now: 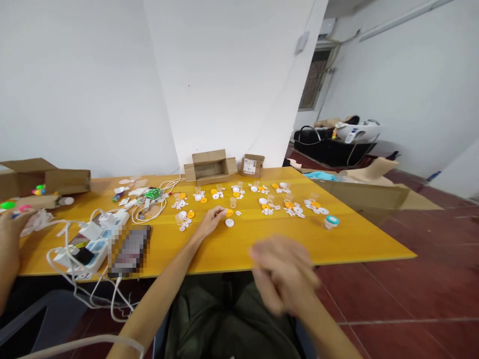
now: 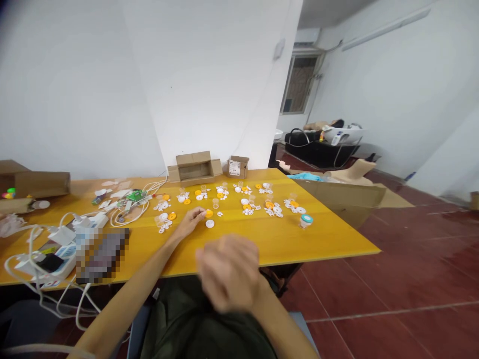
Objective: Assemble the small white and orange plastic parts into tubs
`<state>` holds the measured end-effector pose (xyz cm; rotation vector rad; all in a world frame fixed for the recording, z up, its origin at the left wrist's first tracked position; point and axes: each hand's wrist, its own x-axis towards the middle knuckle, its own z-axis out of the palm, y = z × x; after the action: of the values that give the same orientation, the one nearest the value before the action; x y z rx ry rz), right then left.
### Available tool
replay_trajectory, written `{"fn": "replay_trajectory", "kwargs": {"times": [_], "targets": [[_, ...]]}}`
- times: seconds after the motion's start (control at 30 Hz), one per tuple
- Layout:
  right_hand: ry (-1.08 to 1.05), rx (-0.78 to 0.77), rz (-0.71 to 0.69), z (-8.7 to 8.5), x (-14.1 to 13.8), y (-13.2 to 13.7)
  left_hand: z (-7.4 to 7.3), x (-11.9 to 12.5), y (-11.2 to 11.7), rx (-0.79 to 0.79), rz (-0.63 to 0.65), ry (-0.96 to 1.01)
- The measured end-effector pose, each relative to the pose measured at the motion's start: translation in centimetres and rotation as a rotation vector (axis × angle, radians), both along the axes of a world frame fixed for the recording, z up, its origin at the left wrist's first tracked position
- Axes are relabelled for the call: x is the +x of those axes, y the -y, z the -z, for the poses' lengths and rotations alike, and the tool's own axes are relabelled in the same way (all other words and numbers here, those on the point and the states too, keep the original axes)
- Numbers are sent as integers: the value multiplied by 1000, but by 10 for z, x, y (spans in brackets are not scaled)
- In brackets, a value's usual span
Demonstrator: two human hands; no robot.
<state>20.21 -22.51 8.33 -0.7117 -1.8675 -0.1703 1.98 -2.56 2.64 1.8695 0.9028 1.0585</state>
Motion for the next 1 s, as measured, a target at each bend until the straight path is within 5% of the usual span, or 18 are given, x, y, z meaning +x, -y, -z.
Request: {"fn": "replay_trajectory", "kwargs": {"times": [0.13,0.27,0.47,1.0], "targets": [[-146,-313,46,-4,2,-114,0,0,0,21,-9,-23],[-94,-583,-62,21,8,-165,-1,0,0,34,-8,-34],[-185,-766,-251,38,12,-180,-2,0,0,38,32,-9],[-436,-935,-336,62,11,-179,1,1,7,51,42,-62]]}}
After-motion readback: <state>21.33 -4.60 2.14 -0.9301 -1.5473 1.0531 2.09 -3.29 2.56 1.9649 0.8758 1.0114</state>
